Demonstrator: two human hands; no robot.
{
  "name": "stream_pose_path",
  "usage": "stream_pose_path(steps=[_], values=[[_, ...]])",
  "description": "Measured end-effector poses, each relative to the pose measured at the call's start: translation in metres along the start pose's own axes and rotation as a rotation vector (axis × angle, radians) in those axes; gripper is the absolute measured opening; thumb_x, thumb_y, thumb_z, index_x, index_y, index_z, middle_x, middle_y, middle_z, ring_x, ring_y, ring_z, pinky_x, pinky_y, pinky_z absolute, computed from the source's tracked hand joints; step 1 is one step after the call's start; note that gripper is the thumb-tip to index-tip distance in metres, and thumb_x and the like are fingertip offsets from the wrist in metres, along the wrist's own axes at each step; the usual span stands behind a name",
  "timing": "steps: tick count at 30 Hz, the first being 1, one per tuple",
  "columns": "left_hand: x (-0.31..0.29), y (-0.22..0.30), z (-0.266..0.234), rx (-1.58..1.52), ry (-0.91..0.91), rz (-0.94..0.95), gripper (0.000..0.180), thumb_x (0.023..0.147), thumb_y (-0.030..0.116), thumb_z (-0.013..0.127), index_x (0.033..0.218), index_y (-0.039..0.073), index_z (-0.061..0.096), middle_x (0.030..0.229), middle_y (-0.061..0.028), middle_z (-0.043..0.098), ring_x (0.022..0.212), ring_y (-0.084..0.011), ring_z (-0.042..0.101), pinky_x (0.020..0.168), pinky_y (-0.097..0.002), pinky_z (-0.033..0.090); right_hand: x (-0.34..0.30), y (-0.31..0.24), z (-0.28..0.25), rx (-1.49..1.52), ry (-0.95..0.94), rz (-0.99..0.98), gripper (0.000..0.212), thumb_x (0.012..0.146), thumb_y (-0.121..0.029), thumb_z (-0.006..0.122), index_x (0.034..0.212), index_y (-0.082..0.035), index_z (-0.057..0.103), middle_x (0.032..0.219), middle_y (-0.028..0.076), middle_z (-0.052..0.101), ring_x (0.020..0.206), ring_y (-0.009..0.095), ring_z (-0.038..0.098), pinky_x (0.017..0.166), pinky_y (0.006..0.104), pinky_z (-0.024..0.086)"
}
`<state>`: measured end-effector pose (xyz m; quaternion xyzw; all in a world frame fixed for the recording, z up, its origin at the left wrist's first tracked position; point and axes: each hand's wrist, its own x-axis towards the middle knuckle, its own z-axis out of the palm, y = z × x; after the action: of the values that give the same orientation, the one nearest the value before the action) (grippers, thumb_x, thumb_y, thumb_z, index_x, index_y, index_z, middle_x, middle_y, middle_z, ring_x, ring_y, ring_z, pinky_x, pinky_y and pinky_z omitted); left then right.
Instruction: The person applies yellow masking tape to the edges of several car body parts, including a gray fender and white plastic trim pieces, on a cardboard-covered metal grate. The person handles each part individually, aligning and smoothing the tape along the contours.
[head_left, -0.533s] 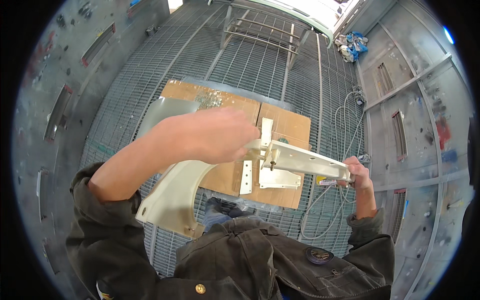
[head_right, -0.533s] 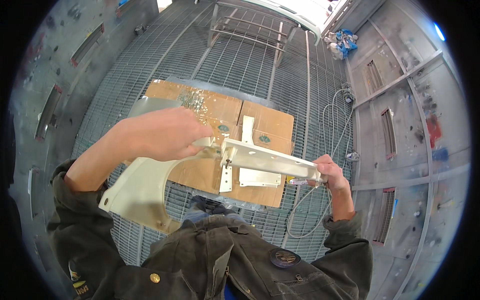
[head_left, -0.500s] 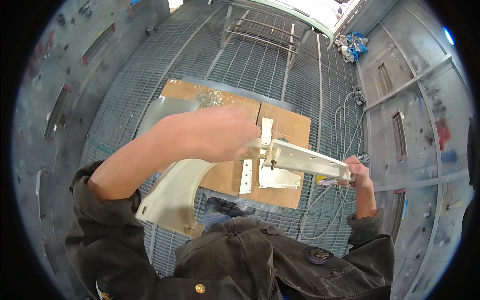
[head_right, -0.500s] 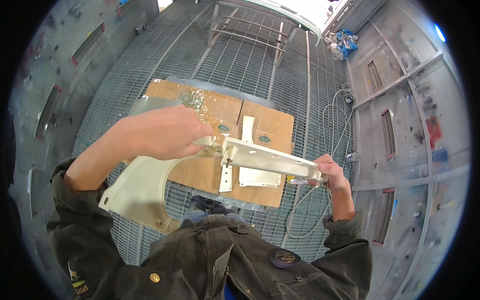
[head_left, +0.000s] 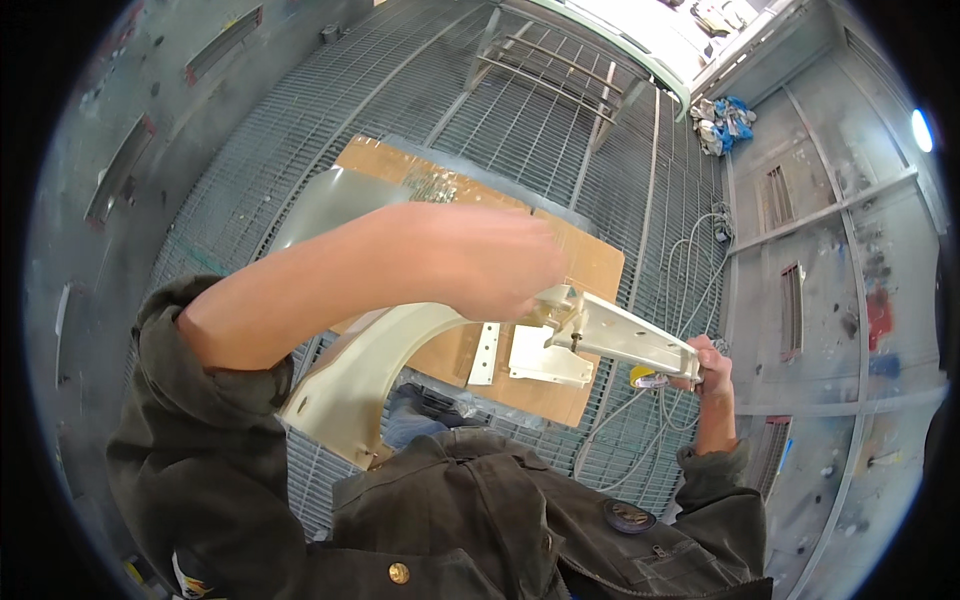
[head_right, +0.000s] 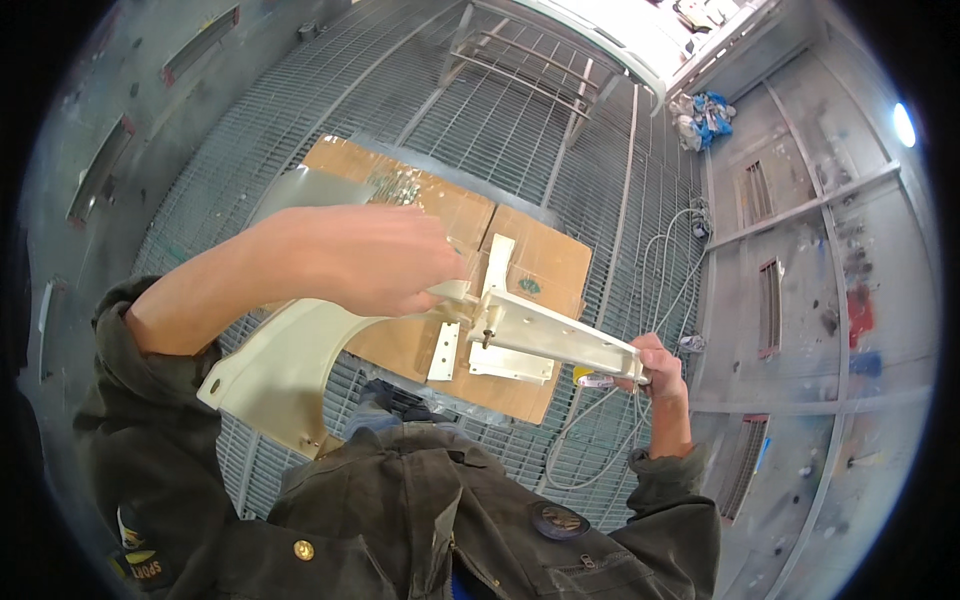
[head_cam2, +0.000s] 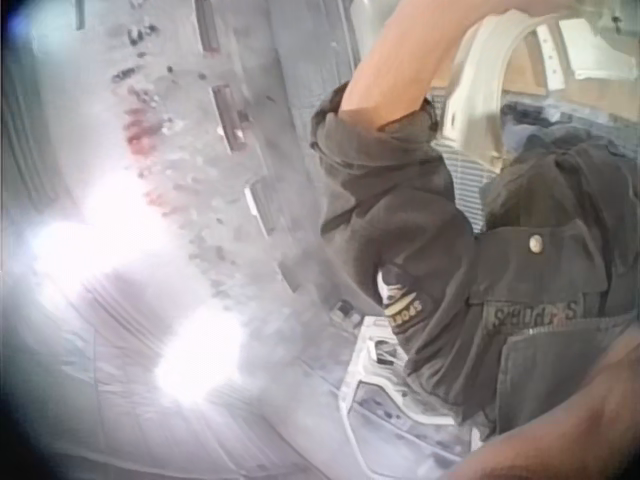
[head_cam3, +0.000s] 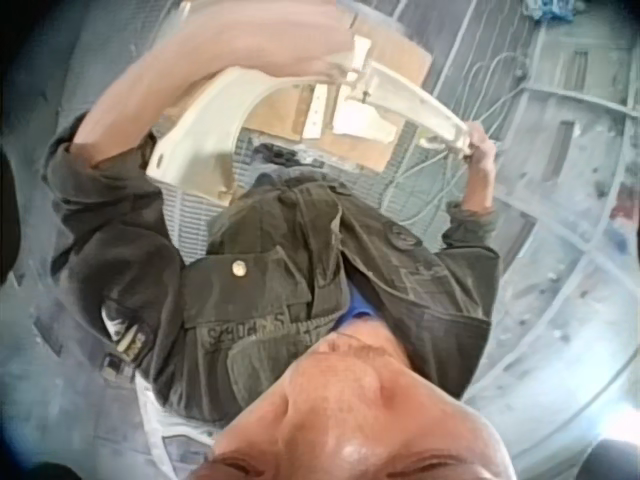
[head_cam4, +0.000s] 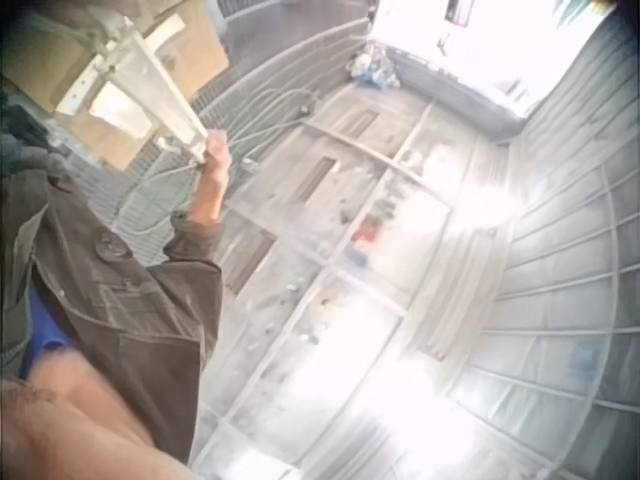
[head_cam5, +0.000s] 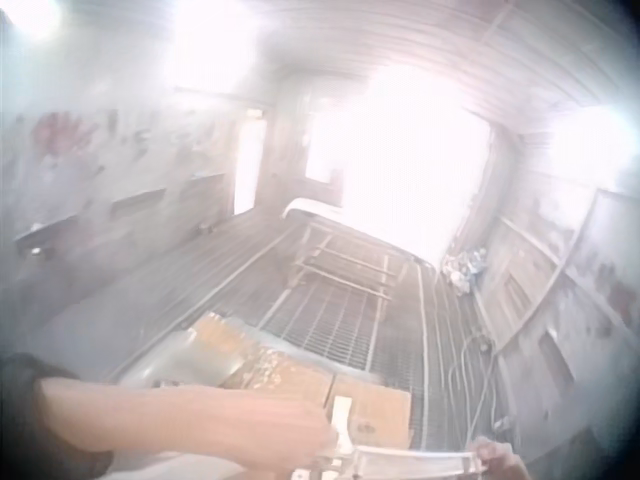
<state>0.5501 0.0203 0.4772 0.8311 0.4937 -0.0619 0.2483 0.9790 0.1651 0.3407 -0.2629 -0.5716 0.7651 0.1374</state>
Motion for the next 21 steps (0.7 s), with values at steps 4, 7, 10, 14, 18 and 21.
stream_pose_path(steps=[4, 7, 10, 14, 18, 21], values=[[-0.004, 0.003, -0.002, -0.021, 0.035, 0.006, 0.017, 0.087, 0.01, 0.061, 0.085, -0.005, 0.067, 0.077, -0.0205, 0.067, 0.074, -0.0372, 0.065, 0.069, -0.0481, 0.054, 0.003, 0.009, -0.002, 0.088, -0.072, -0.032, 0.058, 0.082, -0.043, 0.067, 0.083, 0.015, 0.064, 0.056, 0.015, 0.056, 0.038, 0.018, 0.044, 0.034, 0.0316, 0.031], [-0.008, 0.008, -0.006, -0.049, 0.047, -0.005, 0.017, 0.085, 0.009, 0.061, 0.083, -0.006, 0.067, 0.077, -0.021, 0.067, 0.073, -0.0367, 0.066, 0.066, -0.0479, 0.055, 0.0, 0.017, -0.008, 0.203, -0.051, -0.022, 0.052, 0.082, -0.039, 0.067, 0.085, 0.013, 0.064, 0.063, 0.021, 0.059, 0.038, 0.02, 0.044, 0.035, 0.0347, 0.034], [-0.011, 0.011, -0.007, -0.051, 0.058, 0.006, 0.017, 0.085, 0.008, 0.061, 0.082, -0.007, 0.067, 0.077, -0.0214, 0.066, 0.073, -0.0367, 0.066, 0.066, -0.0479, 0.055, -0.001, 0.01, -0.014, 0.176, -0.081, -0.006, 0.051, 0.083, -0.038, 0.068, 0.09, 0.012, 0.065, 0.067, 0.024, 0.061, 0.039, 0.022, 0.046, 0.037, 0.037, 0.036], [-0.012, 0.008, 0.001, -0.074, 0.157, 0.062, 0.018, 0.085, 0.008, 0.061, 0.083, -0.008, 0.067, 0.077, -0.0218, 0.066, 0.073, -0.0366, 0.066, 0.066, -0.0474, 0.055, 0.002, 0.009, -0.014, 0.188, -0.116, 0.007, 0.056, 0.084, -0.041, 0.066, 0.095, 0.014, 0.066, 0.068, 0.025, 0.063, 0.04, 0.021, 0.048, 0.038, 0.0359, 0.037], [-0.013, 0.013, -0.006, -0.093, 0.047, -0.02, 0.018, 0.086, 0.008, 0.06, 0.085, -0.008, 0.069, 0.079, -0.0208, 0.066, 0.073, -0.036, 0.066, 0.066, -0.047, 0.055, 0.002, 0.004, -0.013, 0.125, -0.108, 0.026, 0.062, 0.085, -0.044, 0.064, 0.096, 0.017, 0.066, 0.066, 0.024, 0.063, 0.04, 0.02, 0.049, 0.04, 0.0342, 0.039], [-0.013, 0.014, -0.006, -0.092, 0.0, -0.038, 0.018, 0.086, 0.007, 0.059, 0.087, -0.008, 0.069, 0.079, -0.0201, 0.066, 0.072, -0.0352, 0.065, 0.065, -0.0474, 0.054, 0.003, -0.001, -0.01, 0.061, -0.124, 0.016, 0.065, 0.085, -0.045, 0.064, 0.096, 0.019, 0.066, 0.062, 0.022, 0.062, 0.039, 0.019, 0.049, 0.04, 0.0342, 0.04]])
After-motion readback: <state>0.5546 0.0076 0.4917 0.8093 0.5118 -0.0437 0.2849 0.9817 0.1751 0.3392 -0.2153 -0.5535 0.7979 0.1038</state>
